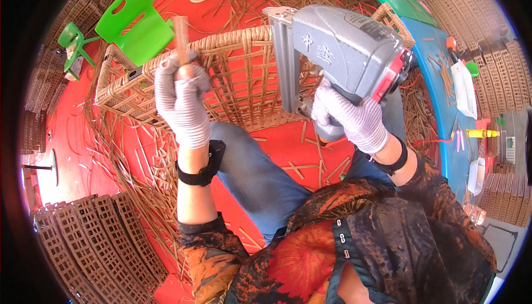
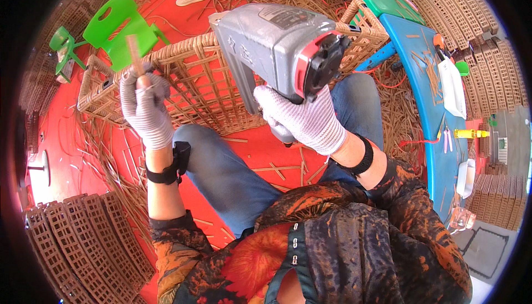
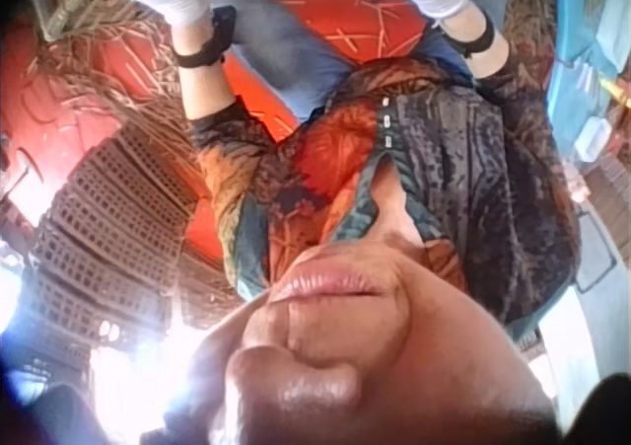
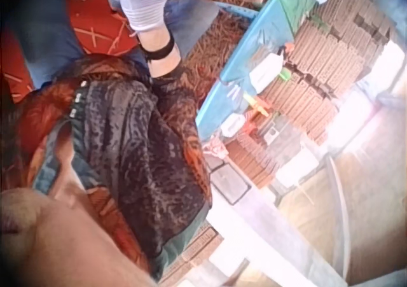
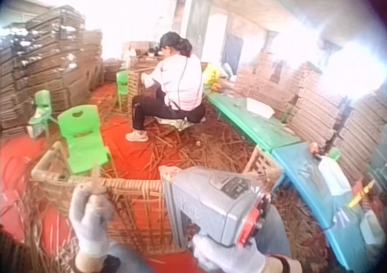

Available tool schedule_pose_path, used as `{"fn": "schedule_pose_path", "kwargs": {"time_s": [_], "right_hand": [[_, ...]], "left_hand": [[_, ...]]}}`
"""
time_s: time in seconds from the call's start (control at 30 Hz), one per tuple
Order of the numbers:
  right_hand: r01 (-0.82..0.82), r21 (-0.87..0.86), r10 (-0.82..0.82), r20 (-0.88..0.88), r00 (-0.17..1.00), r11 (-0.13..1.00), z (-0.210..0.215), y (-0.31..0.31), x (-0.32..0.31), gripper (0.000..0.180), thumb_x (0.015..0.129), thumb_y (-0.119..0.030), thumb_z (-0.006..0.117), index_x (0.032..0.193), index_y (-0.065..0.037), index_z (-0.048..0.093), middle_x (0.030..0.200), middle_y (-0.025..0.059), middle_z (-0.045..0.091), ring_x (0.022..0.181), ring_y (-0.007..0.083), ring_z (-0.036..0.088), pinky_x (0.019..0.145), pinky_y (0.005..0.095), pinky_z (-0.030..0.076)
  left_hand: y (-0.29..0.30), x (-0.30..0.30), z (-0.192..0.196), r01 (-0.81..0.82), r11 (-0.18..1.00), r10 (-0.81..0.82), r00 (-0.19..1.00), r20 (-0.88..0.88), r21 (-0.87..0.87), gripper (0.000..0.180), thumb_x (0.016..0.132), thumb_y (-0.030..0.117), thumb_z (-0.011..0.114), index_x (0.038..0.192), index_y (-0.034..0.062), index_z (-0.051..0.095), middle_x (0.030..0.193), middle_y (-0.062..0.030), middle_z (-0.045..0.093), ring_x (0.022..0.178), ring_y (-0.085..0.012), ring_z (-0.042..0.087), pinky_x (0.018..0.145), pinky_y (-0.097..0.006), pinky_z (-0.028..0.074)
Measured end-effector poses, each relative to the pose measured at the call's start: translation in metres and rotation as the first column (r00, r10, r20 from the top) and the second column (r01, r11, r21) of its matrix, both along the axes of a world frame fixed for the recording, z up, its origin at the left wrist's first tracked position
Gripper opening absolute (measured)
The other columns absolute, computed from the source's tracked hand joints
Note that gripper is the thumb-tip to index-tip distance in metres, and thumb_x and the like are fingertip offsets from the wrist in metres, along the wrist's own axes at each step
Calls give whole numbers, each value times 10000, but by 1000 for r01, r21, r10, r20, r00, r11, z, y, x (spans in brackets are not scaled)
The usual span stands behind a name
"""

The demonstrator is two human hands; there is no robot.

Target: Weaving and finishing the edges of a wicker furniture frame using strips and a pneumatic staple gun.

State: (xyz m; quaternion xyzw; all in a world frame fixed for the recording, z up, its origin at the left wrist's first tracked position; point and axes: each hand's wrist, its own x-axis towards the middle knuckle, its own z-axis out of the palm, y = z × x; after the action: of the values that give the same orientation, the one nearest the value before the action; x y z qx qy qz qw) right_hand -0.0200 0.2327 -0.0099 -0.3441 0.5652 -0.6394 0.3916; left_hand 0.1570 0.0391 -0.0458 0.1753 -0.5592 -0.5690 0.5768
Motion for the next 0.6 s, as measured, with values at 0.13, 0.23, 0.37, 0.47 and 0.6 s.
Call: {"fn": "schedule_pose_path", "kwargs": {"time_s": [0.13,0.23,0.37,0.47,0.6], "right_hand": [[21,25,-20,-14,1000,999,-4,1,-2,175,902,-113,746,1030,-66,636,739,9,642,580,95,604,499,275,481],[-5,4,5,5,1000,1000,-5,1,-4,178,898,-107,746,1031,-70,635,740,8,643,570,94,601,492,274,479],[6,-28,-5,29,1000,1000,-3,0,-4,195,898,-100,741,1052,-71,627,733,3,638,560,91,594,479,269,470],[3,-23,-3,30,1000,1000,0,0,-3,214,900,-96,738,1074,-70,617,726,0,630,559,90,592,475,265,466],[5,25,-6,42,999,1000,4,-1,-1,232,902,-87,735,1098,-68,613,731,-5,624,562,87,591,476,266,465]], "left_hand": [[6,-4,-7,-108,985,135,967,216,-132,305,895,6,659,1197,37,633,863,-1,604,707,-71,538,665,-229,481],[9,-5,-5,-198,923,304,899,314,-329,392,830,-44,748,1196,54,648,878,7,601,762,-68,535,725,-235,494],[8,-5,-4,-296,797,524,773,359,-526,388,788,-69,775,1145,45,675,856,-7,590,753,-98,553,746,-267,508],[8,-6,-3,-304,728,610,697,378,-615,390,788,-60,772,1151,54,681,869,-25,609,749,-130,579,741,-282,520],[15,-9,2,-322,811,549,709,444,-488,401,788,-44,764,1161,81,682,929,-41,639,786,-160,614,758,-290,535]]}}
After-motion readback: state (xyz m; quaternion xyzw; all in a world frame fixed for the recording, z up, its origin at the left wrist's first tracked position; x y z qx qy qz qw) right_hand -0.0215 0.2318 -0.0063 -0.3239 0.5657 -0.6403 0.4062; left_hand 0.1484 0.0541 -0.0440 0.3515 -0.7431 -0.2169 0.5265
